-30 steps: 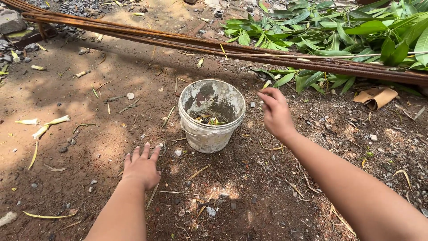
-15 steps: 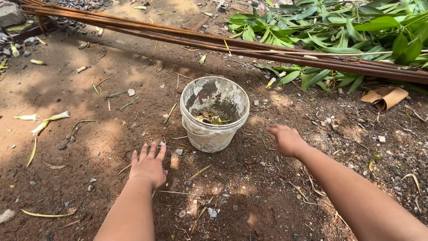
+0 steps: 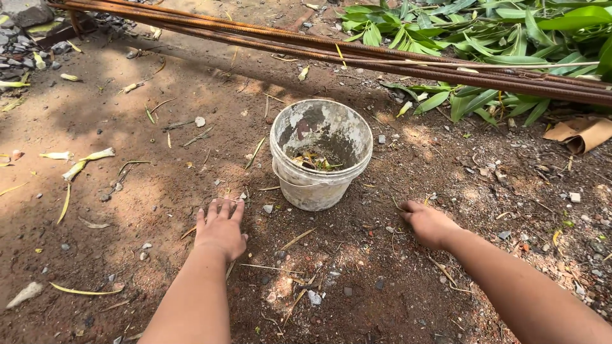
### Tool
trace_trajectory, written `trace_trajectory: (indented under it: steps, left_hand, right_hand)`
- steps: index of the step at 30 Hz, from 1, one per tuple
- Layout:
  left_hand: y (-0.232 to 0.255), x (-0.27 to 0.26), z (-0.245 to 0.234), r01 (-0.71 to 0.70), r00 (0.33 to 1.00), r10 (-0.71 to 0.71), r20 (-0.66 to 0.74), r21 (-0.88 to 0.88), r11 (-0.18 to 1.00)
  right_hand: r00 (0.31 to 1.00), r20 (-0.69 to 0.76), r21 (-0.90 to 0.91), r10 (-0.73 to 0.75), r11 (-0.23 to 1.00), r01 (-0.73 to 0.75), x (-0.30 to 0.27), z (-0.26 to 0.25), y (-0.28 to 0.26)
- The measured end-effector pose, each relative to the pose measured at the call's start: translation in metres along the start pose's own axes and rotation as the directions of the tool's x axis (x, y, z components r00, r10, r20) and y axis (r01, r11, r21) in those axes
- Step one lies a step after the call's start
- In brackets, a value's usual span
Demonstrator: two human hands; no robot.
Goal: Clean the garden by picking up small debris and leaves and placing them in a bucket.
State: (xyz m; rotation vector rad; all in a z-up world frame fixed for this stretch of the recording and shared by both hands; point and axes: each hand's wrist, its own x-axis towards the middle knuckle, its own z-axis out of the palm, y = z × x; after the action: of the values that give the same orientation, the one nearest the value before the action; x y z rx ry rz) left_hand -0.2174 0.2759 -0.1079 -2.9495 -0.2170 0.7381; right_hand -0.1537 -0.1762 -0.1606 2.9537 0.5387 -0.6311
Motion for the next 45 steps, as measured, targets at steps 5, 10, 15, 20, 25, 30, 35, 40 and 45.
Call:
trace_trajectory:
  steps: [5, 10, 15, 20, 25, 30, 35, 40, 45]
  left_hand:
    - [-0.026, -0.004, 0.011, 0.055, 0.998, -0.055, 0.003, -0.026, 0.998]
    - [-0.050, -0.012, 0.029, 0.116, 0.993, -0.117, -0.026, -0.031, 0.993]
    - [-0.064, -0.021, 0.046, 0.184, 0.979, -0.174, 0.108, -0.088, 0.979]
    - [-0.076, -0.024, 0.049, 0.198, 0.979, -0.190, 0.073, -0.131, 0.971]
    - [-0.081, -0.031, 0.045, 0.204, 0.978, -0.195, 0.080, -0.132, 0.970]
    - [-0.109, -0.033, 0.058, 0.225, 0.974, -0.218, 0.055, -0.210, 0.952]
    - [-0.158, -0.087, 0.078, 0.289, 0.957, -0.283, 0.068, -0.111, 0.951]
    - [-0.212, -0.129, 0.071, 0.361, 0.923, -0.347, 0.170, -0.060, 0.931]
    - [-0.235, -0.117, 0.065, 0.421, 0.906, -0.413, 0.090, -0.095, 0.902]
  right_hand:
    - [0.978, -0.207, 0.074, 0.022, 0.997, -0.007, 0.001, -0.020, 0.003]
    - [0.664, -0.747, 0.210, -0.035, 0.935, 0.285, 0.007, -0.095, -0.033]
    - [0.552, -0.834, 0.295, 0.014, 0.856, 0.425, 0.017, -0.160, -0.102]
    - [0.567, -0.803, 0.154, -0.186, 0.853, 0.499, 0.026, -0.166, -0.152]
    - [0.539, -0.792, -0.003, -0.288, 0.884, 0.467, 0.027, -0.151, -0.202]
    - [0.513, -0.534, -0.156, -0.672, 0.675, 0.722, 0.035, -0.124, -0.264]
    - [0.447, -0.397, -0.178, -0.802, 0.545, 0.819, 0.058, -0.080, -0.331]
    - [0.499, -0.205, -0.332, -0.842, 0.539, 0.774, 0.069, -0.081, -0.384]
    - [0.768, -0.298, -0.389, -0.567, 0.807, 0.445, 0.059, -0.130, -0.360]
